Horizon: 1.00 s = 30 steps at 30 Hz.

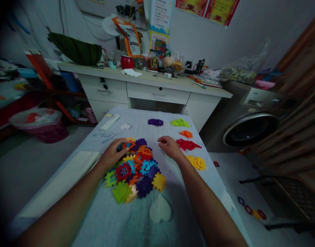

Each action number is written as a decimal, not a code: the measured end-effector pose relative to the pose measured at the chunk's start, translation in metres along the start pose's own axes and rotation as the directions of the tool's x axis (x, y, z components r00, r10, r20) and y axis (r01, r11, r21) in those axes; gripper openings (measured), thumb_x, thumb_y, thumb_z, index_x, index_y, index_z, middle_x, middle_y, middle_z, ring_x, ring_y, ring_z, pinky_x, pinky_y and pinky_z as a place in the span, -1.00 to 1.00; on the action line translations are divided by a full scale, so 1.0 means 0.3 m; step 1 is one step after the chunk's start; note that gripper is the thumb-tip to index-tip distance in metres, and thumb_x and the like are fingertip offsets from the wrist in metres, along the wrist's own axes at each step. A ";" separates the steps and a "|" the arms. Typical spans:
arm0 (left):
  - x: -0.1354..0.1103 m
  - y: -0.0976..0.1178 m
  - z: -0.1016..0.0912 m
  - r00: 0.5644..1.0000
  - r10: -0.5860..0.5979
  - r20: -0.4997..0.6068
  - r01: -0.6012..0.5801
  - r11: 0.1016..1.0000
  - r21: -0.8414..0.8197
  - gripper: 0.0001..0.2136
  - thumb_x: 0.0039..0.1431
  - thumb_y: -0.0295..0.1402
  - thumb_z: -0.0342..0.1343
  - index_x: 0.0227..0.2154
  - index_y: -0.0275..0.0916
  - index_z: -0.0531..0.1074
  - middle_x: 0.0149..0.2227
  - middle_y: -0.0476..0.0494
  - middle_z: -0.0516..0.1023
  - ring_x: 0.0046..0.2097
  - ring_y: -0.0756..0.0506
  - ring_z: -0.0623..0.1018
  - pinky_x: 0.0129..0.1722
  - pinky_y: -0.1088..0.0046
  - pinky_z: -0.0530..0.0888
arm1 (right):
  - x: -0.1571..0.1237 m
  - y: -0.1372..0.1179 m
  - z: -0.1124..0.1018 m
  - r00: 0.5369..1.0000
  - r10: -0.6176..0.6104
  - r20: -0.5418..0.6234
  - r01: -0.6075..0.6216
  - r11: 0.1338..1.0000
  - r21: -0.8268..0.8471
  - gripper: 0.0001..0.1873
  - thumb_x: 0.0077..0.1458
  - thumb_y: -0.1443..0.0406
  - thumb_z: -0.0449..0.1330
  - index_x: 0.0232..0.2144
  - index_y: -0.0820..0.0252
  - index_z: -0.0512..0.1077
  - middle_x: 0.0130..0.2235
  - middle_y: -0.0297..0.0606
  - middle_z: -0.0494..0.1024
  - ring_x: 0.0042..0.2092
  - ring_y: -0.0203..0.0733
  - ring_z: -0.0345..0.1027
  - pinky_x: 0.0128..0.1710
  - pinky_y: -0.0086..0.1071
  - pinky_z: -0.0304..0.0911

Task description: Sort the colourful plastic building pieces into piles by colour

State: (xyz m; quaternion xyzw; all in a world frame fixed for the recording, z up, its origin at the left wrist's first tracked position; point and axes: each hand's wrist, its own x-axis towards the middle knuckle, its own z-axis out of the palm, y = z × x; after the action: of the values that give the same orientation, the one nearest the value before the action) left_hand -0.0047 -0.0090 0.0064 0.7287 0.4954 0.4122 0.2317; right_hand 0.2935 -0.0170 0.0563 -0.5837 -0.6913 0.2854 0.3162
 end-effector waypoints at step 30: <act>0.005 -0.033 0.011 0.998 0.007 0.056 -0.008 1.000 0.020 -0.65 0.08 -0.09 0.10 -0.18 -0.22 0.50 -0.04 -0.21 0.52 0.05 -0.22 0.48 0.16 0.13 0.34 | -0.128 0.056 -0.209 0.913 0.013 -0.408 -0.024 0.999 -0.023 -0.83 -0.03 0.26 0.15 -0.35 0.20 0.46 -0.48 -0.35 0.45 -0.47 -0.28 0.25 -0.44 -0.41 0.16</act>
State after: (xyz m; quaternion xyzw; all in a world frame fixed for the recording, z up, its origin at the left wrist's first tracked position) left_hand -0.0070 -0.0034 -0.0023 0.7442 0.4902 0.3872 0.2366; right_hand 0.3568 -0.0507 0.0794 -0.6412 -0.6084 0.1507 0.4427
